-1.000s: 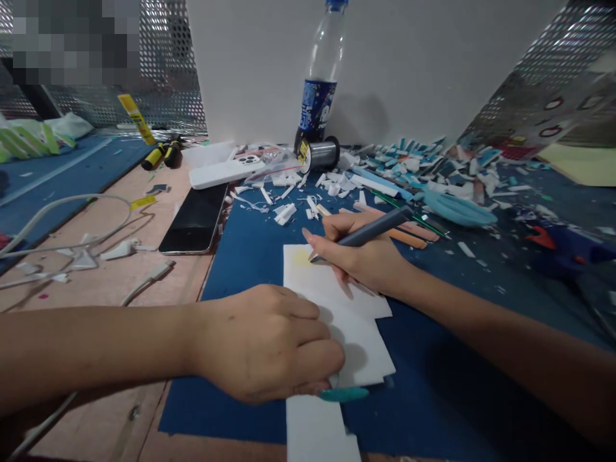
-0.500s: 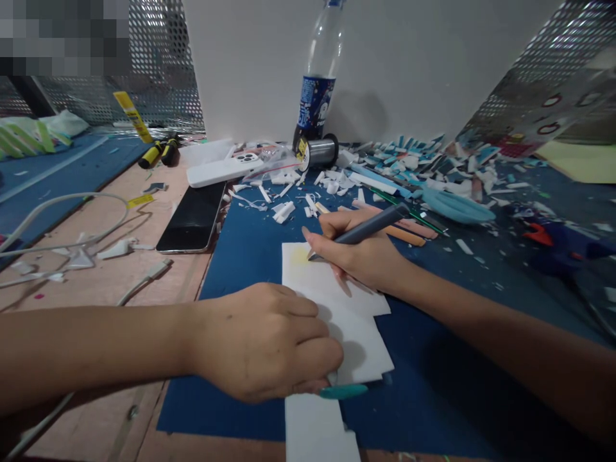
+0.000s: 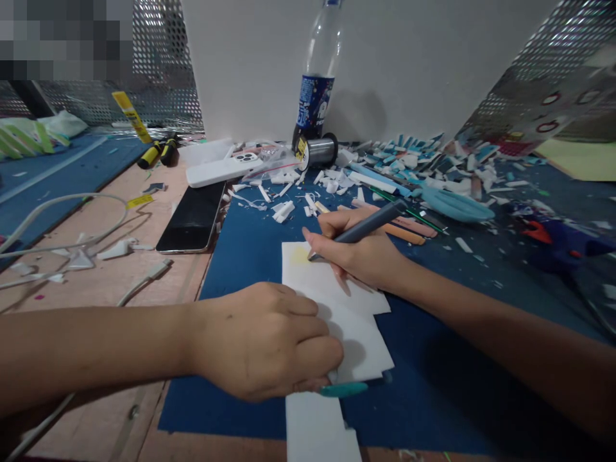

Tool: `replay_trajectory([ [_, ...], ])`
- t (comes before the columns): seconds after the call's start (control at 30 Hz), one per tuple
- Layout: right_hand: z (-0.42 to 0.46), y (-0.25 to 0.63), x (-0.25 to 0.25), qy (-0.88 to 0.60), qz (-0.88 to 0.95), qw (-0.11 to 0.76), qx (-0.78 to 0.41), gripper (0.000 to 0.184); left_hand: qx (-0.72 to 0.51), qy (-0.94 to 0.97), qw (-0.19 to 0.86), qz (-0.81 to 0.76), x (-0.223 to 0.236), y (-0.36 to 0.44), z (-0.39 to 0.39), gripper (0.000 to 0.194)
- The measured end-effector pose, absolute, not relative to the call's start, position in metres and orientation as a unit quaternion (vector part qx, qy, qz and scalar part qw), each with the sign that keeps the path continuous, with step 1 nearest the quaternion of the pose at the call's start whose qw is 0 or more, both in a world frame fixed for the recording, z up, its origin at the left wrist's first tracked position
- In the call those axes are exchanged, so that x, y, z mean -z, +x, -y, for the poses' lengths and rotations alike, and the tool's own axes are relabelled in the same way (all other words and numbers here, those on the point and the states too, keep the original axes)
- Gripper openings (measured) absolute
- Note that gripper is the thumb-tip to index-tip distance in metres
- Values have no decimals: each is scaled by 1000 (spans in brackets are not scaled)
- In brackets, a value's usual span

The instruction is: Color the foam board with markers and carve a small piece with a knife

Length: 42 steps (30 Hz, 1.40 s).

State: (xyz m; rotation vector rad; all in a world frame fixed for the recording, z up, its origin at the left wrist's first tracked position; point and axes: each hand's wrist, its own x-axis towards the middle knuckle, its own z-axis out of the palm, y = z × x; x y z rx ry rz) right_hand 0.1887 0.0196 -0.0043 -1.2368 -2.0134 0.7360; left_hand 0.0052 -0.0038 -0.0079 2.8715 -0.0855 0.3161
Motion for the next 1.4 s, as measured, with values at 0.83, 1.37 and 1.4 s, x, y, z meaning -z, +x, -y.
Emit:
replay_trajectory([
  [0.83,-20,190,9,-473,769,344,-257,48,-120,984,126,29,8,5,4,33],
  [1.37,-18,192,7,-448,721,400,-345,46,-127,981,145,21,8,3,1,26],
  [1.4,-18,192,8,-443,705,412,-370,44,-134,980,148,6,8,3,0,24],
])
